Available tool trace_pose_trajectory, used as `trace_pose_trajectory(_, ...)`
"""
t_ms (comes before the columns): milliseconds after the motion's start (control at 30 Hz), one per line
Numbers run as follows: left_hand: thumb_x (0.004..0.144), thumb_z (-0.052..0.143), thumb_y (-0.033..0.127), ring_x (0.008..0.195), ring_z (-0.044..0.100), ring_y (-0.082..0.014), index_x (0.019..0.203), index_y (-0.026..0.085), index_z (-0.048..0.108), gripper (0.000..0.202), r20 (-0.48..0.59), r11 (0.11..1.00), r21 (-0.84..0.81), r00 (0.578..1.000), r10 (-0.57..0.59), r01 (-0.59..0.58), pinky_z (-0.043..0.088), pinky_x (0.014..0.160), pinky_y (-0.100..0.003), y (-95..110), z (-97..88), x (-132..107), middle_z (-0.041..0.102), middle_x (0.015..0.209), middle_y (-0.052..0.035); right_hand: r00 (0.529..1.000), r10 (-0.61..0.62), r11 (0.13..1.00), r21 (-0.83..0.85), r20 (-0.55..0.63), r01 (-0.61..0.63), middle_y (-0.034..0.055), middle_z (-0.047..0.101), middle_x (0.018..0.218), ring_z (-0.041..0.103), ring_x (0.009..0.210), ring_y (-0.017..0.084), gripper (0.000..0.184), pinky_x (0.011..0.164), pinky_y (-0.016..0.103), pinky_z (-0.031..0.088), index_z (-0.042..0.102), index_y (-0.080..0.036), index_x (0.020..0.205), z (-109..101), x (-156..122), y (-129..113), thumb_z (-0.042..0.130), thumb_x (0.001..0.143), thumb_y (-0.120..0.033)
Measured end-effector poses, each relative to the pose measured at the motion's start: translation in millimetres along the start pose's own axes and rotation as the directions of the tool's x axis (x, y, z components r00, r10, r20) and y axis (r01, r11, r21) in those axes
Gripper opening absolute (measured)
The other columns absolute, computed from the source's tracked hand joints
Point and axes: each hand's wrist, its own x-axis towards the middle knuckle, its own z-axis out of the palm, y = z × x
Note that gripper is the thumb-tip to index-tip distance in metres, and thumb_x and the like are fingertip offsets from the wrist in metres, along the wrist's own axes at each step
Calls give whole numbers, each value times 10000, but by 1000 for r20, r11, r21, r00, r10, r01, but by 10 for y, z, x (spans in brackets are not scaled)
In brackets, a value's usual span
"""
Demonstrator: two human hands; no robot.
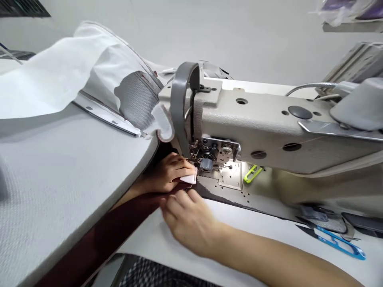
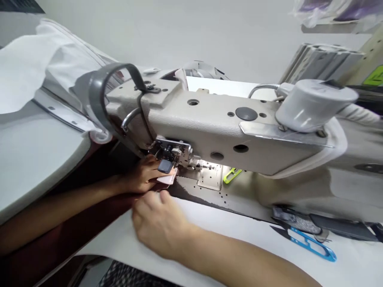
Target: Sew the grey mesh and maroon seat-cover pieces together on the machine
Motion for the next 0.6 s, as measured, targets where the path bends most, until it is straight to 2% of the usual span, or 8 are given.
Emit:
trace_pose_trajectory(100,955,556,252,1058,612,-151,1108,241,676,195,-16,996,9,996,89,-89,401,920,-316,4,-72,23,718,1136,-3,998,-47,992,122,42,42,90,614,889,518,885,220,192,724,365,444,659,-137,907,11,228,-175,474,958,-151)
trace_pose_trajectory(167,974,527,217,1047,618,-125,1109,262,675,206,-11,988,11,988,155,-155,394,956,-301,-9,-136,28,728,1114,33,995,-76,983,170,65,64,78,611,853,509,841,209,193,695,352,422,649,-144,861,67,278,-223,478,951,-147)
trace_pose_trajectory(267,993,439,133,1050,633,-102,1193,266,646,317,28,976,12,976,217,-217,371,1021,-295,-58,-182,-24,731,1143,43,990,-139,964,232,30,129,71,618,826,493,790,197,229,634,332,378,642,-131,863,184,188,-215,437,963,-124)
trace_pose_trajectory(333,993,414,107,1095,630,-103,1223,254,629,347,19,973,1,973,229,-229,360,1056,-301,-96,-151,-95,725,1168,35,988,-154,950,275,7,146,66,616,792,481,767,194,234,615,328,361,637,-127,843,252,98,-194,435,960,-121)
trace_pose_trajectory(433,1002,428,129,1115,630,-103,1216,257,629,321,-27,980,-24,980,196,-197,355,1082,-313,-126,-53,-206,730,1156,34,991,-125,948,301,56,103,56,616,778,478,755,188,205,619,321,375,634,-135,831,278,13,-139,470,954,-139)
trace_pose_trajectory(500,999,441,132,1126,630,-107,1207,262,638,314,-38,985,-18,985,170,-171,352,1094,-325,-119,-9,-245,726,1167,25,993,-71,950,311,93,39,37,611,778,489,767,188,171,653,317,412,651,-160,897,231,-32,-54,493,959,-171)
trace_pose_trajectory(600,999,435,129,1129,634,-112,1155,242,665,300,-74,987,4,984,161,-161,363,1097,-325,-84,-20,-226,730,1154,15,992,114,944,304,58,-126,59,630,886,529,861,201,207,755,325,479,665,-179,1050,95,-134,173,494,937,-154)
